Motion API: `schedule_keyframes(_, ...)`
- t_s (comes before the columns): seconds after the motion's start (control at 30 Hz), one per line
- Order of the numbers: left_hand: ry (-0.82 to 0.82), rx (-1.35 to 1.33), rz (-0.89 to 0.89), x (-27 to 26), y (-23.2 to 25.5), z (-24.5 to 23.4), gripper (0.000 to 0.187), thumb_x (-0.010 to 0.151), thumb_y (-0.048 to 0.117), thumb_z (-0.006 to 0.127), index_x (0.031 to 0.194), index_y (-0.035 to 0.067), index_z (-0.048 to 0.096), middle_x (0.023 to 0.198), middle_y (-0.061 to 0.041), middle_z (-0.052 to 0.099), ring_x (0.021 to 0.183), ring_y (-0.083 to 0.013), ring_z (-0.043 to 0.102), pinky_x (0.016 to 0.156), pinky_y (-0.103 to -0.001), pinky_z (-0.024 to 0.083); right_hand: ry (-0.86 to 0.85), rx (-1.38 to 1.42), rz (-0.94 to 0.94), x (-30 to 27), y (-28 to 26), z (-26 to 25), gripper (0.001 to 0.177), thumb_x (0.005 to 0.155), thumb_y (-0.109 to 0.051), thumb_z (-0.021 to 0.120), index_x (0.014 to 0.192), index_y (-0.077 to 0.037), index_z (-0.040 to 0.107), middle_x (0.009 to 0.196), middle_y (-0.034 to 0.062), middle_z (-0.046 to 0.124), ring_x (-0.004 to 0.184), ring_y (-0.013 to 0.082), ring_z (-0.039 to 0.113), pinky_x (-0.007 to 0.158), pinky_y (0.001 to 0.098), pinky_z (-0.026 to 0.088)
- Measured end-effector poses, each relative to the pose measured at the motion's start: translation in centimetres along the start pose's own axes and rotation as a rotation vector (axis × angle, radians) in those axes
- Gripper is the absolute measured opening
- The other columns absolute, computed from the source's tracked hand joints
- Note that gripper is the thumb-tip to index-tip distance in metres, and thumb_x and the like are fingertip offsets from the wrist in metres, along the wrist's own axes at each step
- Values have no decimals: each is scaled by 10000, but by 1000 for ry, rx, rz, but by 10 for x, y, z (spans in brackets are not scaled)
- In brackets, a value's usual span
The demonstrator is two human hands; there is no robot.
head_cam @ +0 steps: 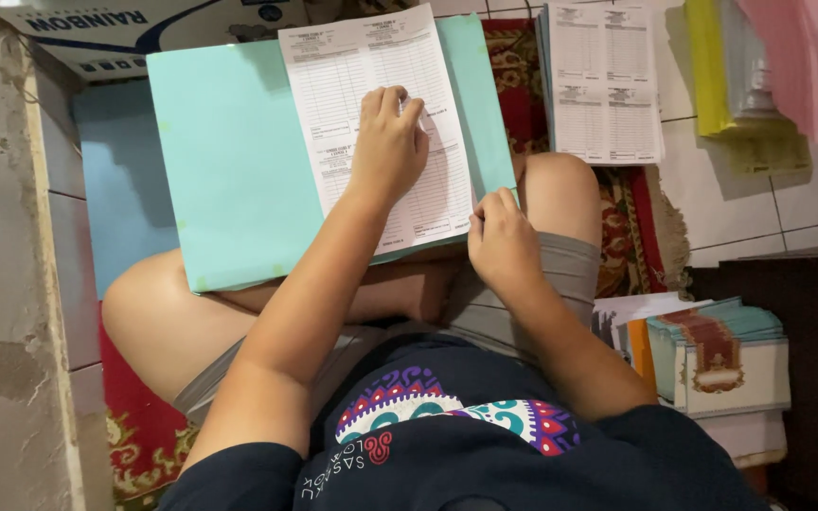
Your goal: The person organizes and reviews printed documents by flipping through stacks of papers and individual sheets by hand, then placing them onto a stack or into a folder on the floor.
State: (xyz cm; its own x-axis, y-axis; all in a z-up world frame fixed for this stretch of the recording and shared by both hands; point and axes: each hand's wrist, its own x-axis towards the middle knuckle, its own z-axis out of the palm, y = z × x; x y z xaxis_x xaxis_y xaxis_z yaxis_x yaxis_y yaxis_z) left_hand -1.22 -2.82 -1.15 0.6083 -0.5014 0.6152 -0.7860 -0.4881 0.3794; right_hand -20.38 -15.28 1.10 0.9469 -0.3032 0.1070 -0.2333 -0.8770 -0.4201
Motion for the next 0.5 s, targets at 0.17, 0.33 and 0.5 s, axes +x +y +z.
schedule_keyframes(0.17, 14, 10, -1, 1, -3, 4, 178, 794, -15, 594, 971, -1, 601, 1096, -202, 544, 975, -402, 491, 924, -499, 453, -7, 187, 27, 3, 0, 0, 62, 965, -116, 569, 962, -60, 542, 945, 122, 618, 826, 351, 614, 721, 481, 459)
schedule_keyframes(0.33, 11, 8, -8, 0, -1, 0, 168, 796, -19, 598, 964, -6, 604, 1088, -209, 549, 981, -399, 495, 916, -491, 462, -2, 393, 111, 2, -1, -10, 74, 974, -148, 617, 945, -80, 611, 886, 44, 679, 832, 211, 649, 753, 354, 486)
schedule_keyframes(0.5, 15, 14, 13, 1, 0, -2, 182, 778, -23, 610, 959, -2, 610, 1038, -192, 548, 965, -381, 496, 922, -500, 454, -30, 672, 278, -2, 4, -5, 94, 973, -142, 660, 975, -59, 617, 808, 41, 613, 733, 97, 599, 609, 267, 676)
